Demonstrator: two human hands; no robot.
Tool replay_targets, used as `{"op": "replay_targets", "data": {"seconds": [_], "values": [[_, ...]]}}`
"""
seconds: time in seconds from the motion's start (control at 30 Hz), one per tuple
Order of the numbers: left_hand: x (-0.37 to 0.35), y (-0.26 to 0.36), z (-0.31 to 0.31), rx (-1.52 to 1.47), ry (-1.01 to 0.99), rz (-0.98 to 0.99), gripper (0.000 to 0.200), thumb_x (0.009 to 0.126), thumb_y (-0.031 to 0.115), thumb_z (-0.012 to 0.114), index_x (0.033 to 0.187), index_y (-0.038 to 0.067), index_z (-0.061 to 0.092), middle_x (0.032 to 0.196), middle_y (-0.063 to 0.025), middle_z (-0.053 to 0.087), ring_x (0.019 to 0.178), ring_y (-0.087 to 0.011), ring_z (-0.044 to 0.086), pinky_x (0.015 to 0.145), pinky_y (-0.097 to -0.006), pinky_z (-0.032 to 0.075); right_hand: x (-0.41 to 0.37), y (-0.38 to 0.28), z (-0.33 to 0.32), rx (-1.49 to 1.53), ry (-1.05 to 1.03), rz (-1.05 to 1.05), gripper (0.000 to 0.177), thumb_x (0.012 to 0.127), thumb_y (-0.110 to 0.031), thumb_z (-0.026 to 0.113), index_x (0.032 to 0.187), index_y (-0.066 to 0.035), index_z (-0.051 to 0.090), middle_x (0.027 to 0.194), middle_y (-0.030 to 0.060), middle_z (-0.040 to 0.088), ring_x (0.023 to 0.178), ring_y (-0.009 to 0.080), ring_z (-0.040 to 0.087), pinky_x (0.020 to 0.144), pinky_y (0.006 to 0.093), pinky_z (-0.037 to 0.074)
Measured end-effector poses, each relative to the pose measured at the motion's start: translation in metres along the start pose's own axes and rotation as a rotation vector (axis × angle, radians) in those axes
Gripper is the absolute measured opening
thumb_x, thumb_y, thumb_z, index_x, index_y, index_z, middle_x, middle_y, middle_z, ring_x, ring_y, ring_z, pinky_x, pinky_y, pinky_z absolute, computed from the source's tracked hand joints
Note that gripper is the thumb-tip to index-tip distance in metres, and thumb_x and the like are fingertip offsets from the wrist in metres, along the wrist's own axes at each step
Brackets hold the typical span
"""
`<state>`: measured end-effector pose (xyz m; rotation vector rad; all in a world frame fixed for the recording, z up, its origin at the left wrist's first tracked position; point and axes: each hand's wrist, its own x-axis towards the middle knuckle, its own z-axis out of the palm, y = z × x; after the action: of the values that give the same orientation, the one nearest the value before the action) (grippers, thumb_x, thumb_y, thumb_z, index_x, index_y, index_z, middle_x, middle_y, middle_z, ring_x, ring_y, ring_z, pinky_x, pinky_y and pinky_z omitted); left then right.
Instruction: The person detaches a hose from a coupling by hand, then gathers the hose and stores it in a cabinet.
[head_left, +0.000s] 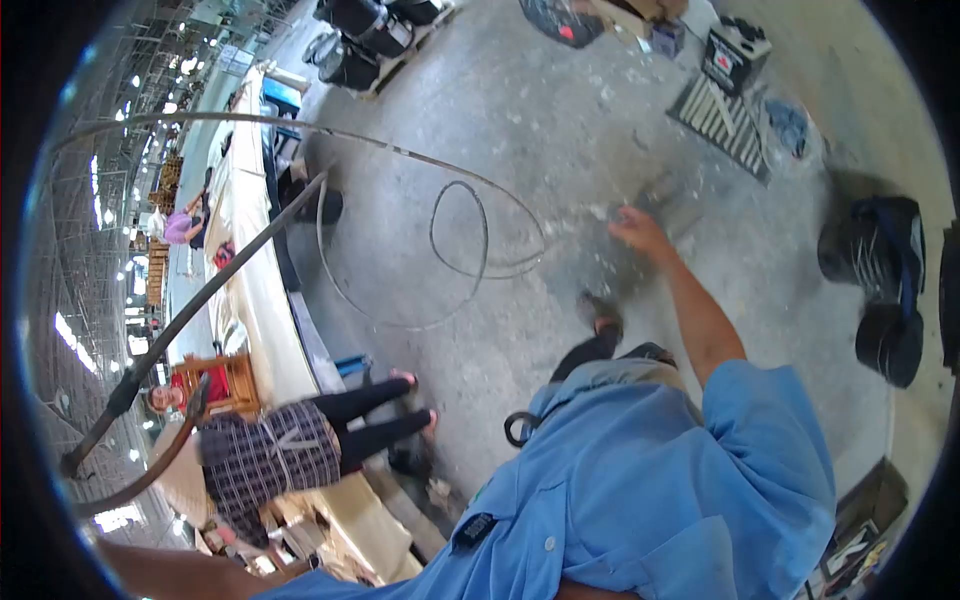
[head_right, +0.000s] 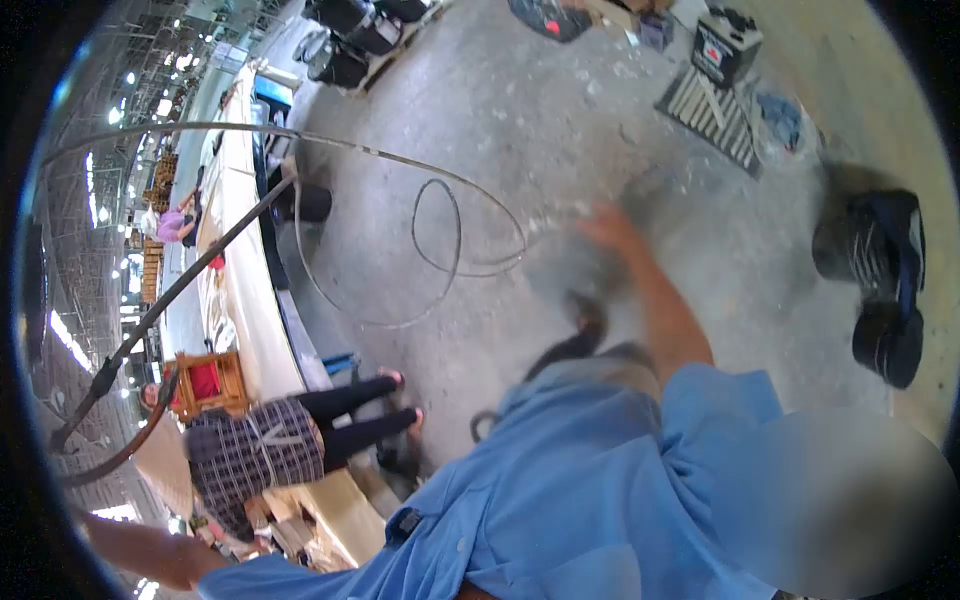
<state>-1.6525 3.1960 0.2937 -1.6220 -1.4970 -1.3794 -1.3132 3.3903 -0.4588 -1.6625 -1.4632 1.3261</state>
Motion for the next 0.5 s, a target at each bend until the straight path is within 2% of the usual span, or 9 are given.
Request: {"op": "replay_targets", "data": {"seconds": [0.03, 0.1, 0.17, 0.27, 0.3, 0.37, 0.43, 0.47, 0.5], "values": [[0.007, -0.014, 0.016, -0.004, 0.023, -0.004, 0.047, 0.096, 0.032, 0.034, 0.124, -0.002, 0.048, 0.065, -0.0008, 0.047, 0.047, -0.0077, 0.037, 0.042, -0.0211, 0.029, 0.027, -0.028, 0.014, 0.004, -0.034, -0.026, 0.083, 0.071, -0.046, 0.073, 0.132, 0.000, 0.042, 0.121, 0.0193, 0.054, 0.110, 0.0291, 0.054, 0.089, 0.0382, 0.045], [0.023, -0.045, 0.054, 0.001, 0.041, -0.017, 0.045, 0.096, 0.031, 0.035, 0.124, -0.002, 0.049, 0.064, -0.0002, 0.046, 0.046, -0.0073, 0.036, 0.041, -0.0209, 0.028, 0.073, -0.100, 0.030, 0.066, -0.060, -0.069, 0.099, 0.068, -0.049, 0.075, 0.139, 0.001, 0.028, 0.136, 0.0240, 0.039, 0.127, 0.0336, 0.039, 0.103, 0.0416, 0.032], [0.041, -0.074, 0.092, 0.015, 0.052, -0.031, 0.044, 0.096, 0.031, 0.036, 0.123, -0.001, 0.049, 0.064, 0.0004, 0.045, 0.045, -0.0069, 0.035, 0.040, -0.0208, 0.028, 0.142, -0.160, 0.050, -0.016, 0.032, -0.134, 0.111, 0.064, -0.051, 0.077, 0.143, 0.000, 0.018, 0.145, 0.0242, 0.023, 0.136, 0.0361, 0.021, 0.109, 0.0432, 0.022], [0.077, -0.121, 0.147, 0.055, 0.108, -0.052, 0.042, 0.095, 0.029, 0.038, 0.123, -0.001, 0.049, 0.062, 0.0013, 0.044, 0.043, -0.0063, 0.033, 0.038, -0.0206, 0.026, 0.257, -0.241, 0.066, 0.005, 0.110, -0.153, 0.127, 0.054, -0.061, 0.078, 0.145, -0.003, 0.010, 0.148, 0.0233, 0.016, 0.136, 0.0431, 0.012, 0.110, 0.0472, 0.018], [0.090, -0.136, 0.165, 0.074, 0.126, -0.062, 0.041, 0.095, 0.029, 0.038, 0.123, 0.000, 0.049, 0.062, 0.0016, 0.043, 0.043, -0.0061, 0.033, 0.038, -0.0205, 0.026, 0.295, -0.268, 0.073, 0.012, 0.112, -0.172, 0.127, 0.054, -0.061, 0.078, 0.145, -0.003, 0.010, 0.148, 0.0233, 0.016, 0.136, 0.0431, 0.012, 0.110, 0.0472, 0.018], [0.116, -0.167, 0.197, 0.133, 0.165, -0.096, 0.040, 0.095, 0.028, 0.039, 0.122, 0.000, 0.049, 0.061, 0.0022, 0.042, 0.042, -0.0057, 0.032, 0.036, -0.0204, 0.025, 0.361, -0.315, 0.090, -0.176, -0.112, -0.093, 0.132, 0.056, -0.057, 0.078, 0.144, -0.002, -0.004, 0.149, 0.0229, 0.010, 0.138, 0.0400, 0.003, 0.112, 0.0449, 0.011], [0.150, -0.196, 0.228, 0.213, 0.208, -0.146, 0.039, 0.095, 0.027, 0.041, 0.122, 0.001, 0.049, 0.060, 0.0028, 0.041, 0.041, -0.0053, 0.031, 0.035, -0.0202, 0.024, 0.433, -0.320, 0.146, -0.258, -0.253, -0.114, 0.137, 0.054, -0.059, 0.079, 0.143, -0.002, -0.009, 0.149, 0.0235, 0.008, 0.138, 0.0407, 0.003, 0.113, 0.0442, 0.010], [0.171, -0.208, 0.239, 0.247, 0.230, -0.176, 0.038, 0.095, 0.027, 0.041, 0.122, 0.001, 0.049, 0.060, 0.0031, 0.041, 0.040, -0.0051, 0.030, 0.035, -0.0202, 0.024, 0.459, -0.309, 0.177, -0.083, -0.273, -0.136, 0.139, 0.053, -0.056, 0.081, 0.143, 0.000, -0.009, 0.147, 0.0256, 0.014, 0.137, 0.0380, 0.015, 0.111, 0.0415, 0.018], [0.192, -0.219, 0.252, 0.284, 0.248, -0.193, 0.038, 0.095, 0.027, 0.042, 0.122, 0.001, 0.049, 0.059, 0.0034, 0.040, 0.040, -0.0049, 0.030, 0.034, -0.0201, 0.023, 0.491, -0.282, 0.222, 0.092, -0.380, -0.026, 0.143, 0.050, -0.049, 0.085, 0.141, 0.002, -0.013, 0.145, 0.0275, 0.021, 0.133, 0.0332, 0.027, 0.108, 0.0385, 0.027]]}}
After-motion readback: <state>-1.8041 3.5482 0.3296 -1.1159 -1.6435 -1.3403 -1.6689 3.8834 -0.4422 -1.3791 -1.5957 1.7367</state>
